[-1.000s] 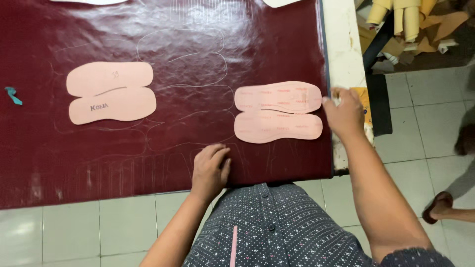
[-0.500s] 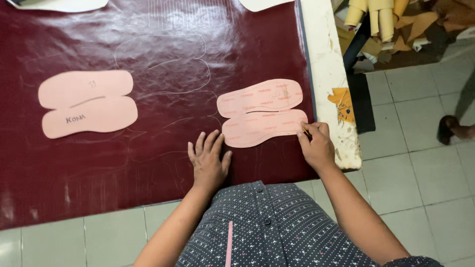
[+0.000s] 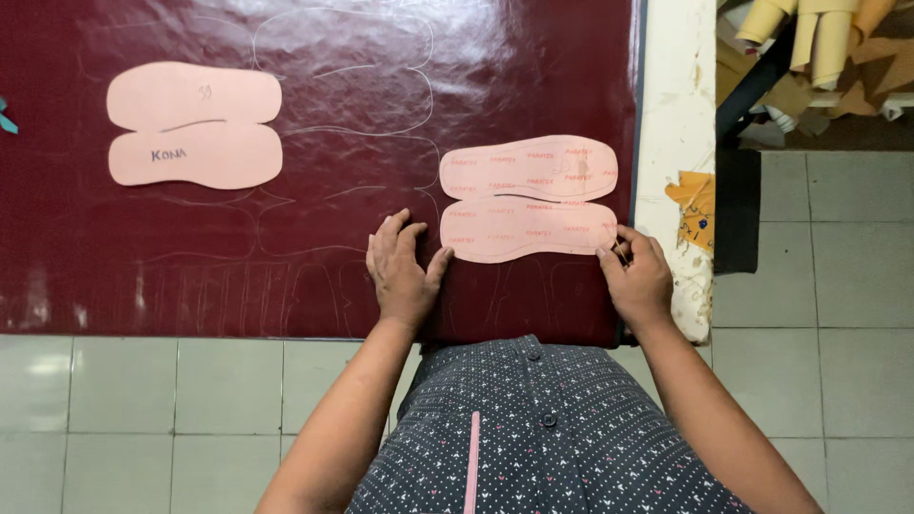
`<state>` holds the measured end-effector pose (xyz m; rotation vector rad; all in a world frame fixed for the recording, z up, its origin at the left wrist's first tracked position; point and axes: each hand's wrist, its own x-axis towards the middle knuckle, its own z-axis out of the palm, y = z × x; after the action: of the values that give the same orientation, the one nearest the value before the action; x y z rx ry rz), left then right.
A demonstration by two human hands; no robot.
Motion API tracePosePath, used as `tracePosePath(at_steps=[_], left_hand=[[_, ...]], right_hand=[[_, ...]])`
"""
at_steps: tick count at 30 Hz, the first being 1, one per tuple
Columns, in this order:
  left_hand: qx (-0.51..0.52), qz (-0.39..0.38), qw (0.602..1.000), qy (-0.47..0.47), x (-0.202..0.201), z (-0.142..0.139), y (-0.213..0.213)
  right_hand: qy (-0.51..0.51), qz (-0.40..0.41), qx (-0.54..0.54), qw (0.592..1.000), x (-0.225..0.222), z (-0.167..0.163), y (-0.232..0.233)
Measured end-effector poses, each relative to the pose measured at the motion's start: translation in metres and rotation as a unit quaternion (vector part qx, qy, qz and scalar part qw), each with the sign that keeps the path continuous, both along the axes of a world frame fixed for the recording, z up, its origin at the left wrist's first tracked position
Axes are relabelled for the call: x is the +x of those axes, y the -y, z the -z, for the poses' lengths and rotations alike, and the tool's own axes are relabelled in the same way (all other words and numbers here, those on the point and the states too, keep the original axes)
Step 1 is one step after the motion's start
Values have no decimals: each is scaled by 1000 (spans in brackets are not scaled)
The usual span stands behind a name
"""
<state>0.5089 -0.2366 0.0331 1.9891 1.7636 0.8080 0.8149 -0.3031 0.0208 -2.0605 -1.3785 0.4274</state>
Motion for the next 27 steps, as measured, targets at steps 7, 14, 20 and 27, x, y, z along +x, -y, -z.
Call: tracePosePath(at_steps=[7, 14, 20, 27], left_hand=[[6, -9, 1000, -28, 5, -3, 0], [112, 18, 984, -135, 9, -3, 5], [83, 135, 983, -91, 18, -6, 6], [-219, 114, 860, 446, 62, -6, 21]], right_hand=[[-55, 1, 7, 998, 5, 3, 0], [-344, 77, -19, 936, 1, -23, 1], [-533, -86, -63, 839, -16, -79, 19], [-360, -84, -212, 905, -48, -38, -4]])
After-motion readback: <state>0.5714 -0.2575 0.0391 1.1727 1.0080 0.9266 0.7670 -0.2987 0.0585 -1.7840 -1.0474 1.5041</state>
